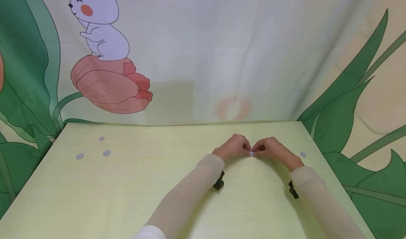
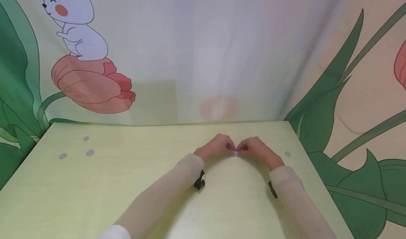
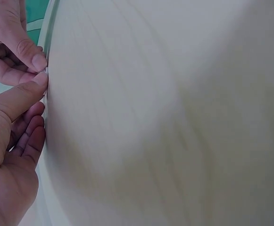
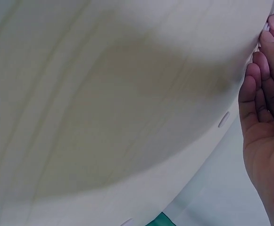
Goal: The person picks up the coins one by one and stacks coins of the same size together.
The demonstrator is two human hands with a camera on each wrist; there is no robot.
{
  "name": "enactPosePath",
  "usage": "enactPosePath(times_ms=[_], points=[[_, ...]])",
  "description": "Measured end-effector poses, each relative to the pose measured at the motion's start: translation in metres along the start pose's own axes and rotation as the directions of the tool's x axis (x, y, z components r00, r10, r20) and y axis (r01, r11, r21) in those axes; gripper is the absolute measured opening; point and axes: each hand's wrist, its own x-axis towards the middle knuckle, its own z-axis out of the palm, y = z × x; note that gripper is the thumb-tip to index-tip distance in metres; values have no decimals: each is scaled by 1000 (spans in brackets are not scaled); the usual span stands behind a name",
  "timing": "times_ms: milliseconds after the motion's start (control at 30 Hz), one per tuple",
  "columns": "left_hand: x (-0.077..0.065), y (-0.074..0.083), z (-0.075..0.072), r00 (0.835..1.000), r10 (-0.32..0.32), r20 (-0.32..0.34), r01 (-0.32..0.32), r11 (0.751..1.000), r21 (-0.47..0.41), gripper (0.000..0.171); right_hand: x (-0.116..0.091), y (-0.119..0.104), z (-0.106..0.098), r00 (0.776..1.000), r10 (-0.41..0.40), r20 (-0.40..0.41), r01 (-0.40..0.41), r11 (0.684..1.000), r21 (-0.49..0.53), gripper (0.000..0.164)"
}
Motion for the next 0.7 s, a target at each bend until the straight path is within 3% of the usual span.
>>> enactPosePath(times_ms=[233,700], points=[[-1,-2,-2,1000,5,-10,-4,999,49,12,1,-1,0,1000,-14,11,14,1000,7,13],[-9,-8,-11,999,31,12,-31,999,26,8,8,-3,4,999,-37,14,37,999,6,10]])
